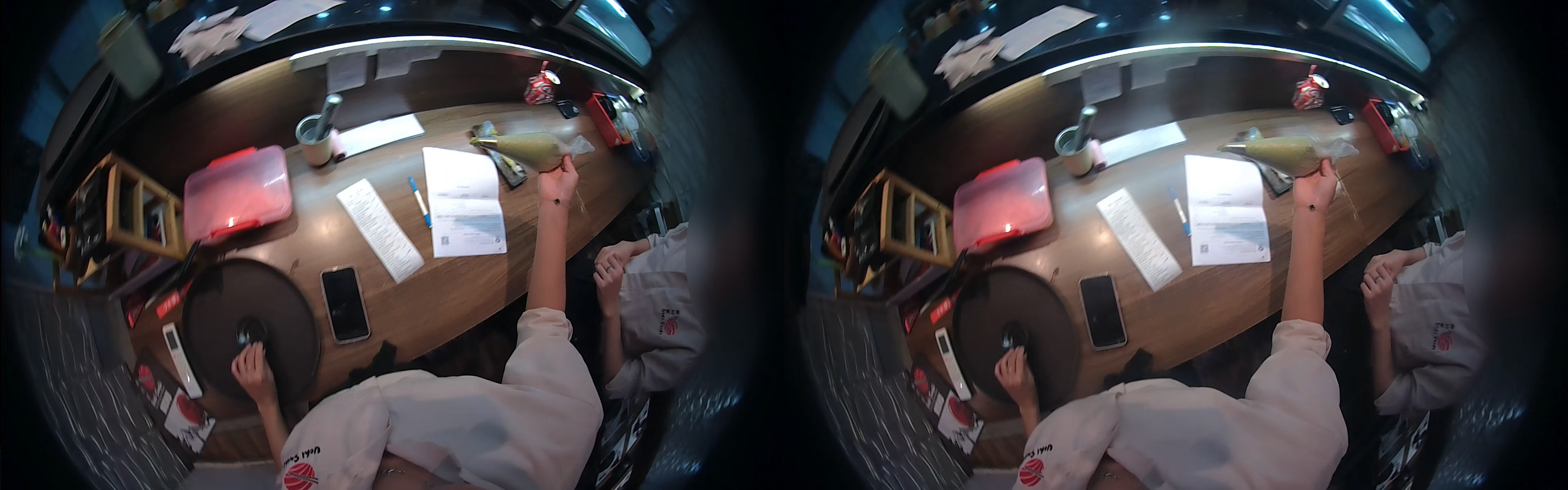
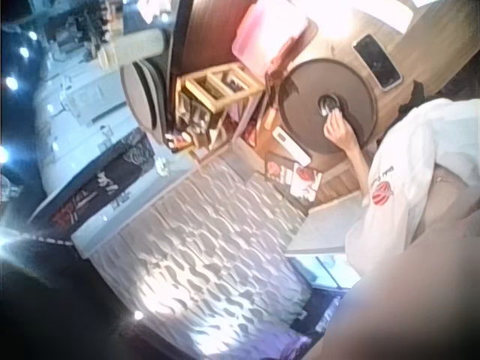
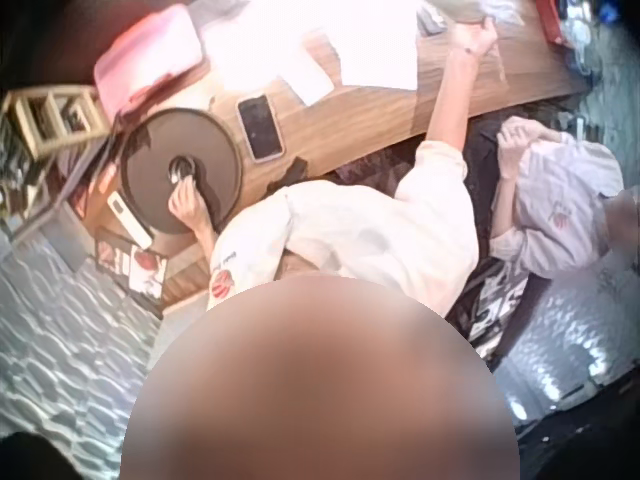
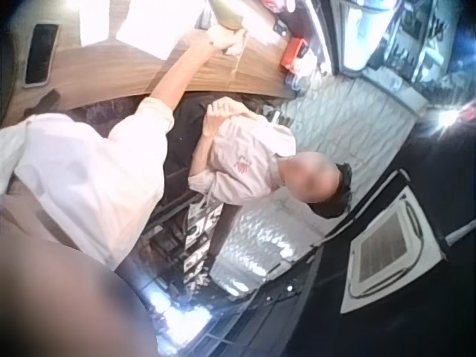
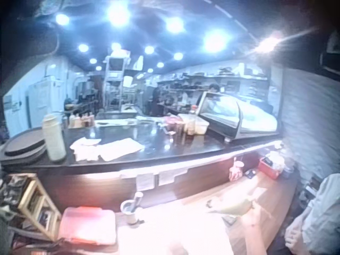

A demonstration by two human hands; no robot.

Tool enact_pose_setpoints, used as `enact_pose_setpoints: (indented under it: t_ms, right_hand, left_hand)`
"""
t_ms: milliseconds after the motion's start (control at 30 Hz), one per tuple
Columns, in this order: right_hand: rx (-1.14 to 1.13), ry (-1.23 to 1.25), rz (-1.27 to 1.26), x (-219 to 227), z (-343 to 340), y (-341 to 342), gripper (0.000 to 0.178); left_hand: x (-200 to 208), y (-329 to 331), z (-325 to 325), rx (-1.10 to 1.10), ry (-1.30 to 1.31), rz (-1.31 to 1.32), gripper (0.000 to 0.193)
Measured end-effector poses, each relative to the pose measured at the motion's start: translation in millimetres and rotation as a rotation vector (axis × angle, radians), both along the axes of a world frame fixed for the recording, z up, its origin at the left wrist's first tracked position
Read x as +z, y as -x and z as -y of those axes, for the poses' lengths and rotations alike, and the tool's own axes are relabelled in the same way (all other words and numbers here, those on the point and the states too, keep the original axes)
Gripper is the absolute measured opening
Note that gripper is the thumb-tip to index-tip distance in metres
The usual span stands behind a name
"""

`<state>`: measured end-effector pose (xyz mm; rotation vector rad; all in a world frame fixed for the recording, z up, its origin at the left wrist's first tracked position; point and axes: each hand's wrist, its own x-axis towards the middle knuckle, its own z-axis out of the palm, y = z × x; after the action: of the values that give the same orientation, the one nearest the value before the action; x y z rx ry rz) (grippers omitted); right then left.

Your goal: The person carries a plate of food to a table and serves it to customers. They then return to the counter, prepare a small dish with wasabi and pickled ginger, and serve it to the same table. Finally, they return to the counter and handle a receipt.

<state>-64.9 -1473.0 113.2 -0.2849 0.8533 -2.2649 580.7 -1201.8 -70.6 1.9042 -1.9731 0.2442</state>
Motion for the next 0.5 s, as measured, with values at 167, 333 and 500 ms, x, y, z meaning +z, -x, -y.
enact_pose_setpoints:
  t_ms: [167, 333, 500]
  right_hand:
    - [0.149, -0.034, 0.057, 16, -39, -121, 0.031]
    - [0.459, 0.020, 0.144, 7, -76, -246, 0.030]
    - [0.418, 0.282, -0.306, -1, -152, -394, 0.036]
  left_hand:
    - [2, -19, 0, -0.085, -0.014, -0.040, 0.029]
    - [47, -6, 2, -0.098, 0.010, -0.145, 0.030]
    - [115, 53, 2, -0.392, -0.566, -1.883, 0.040]
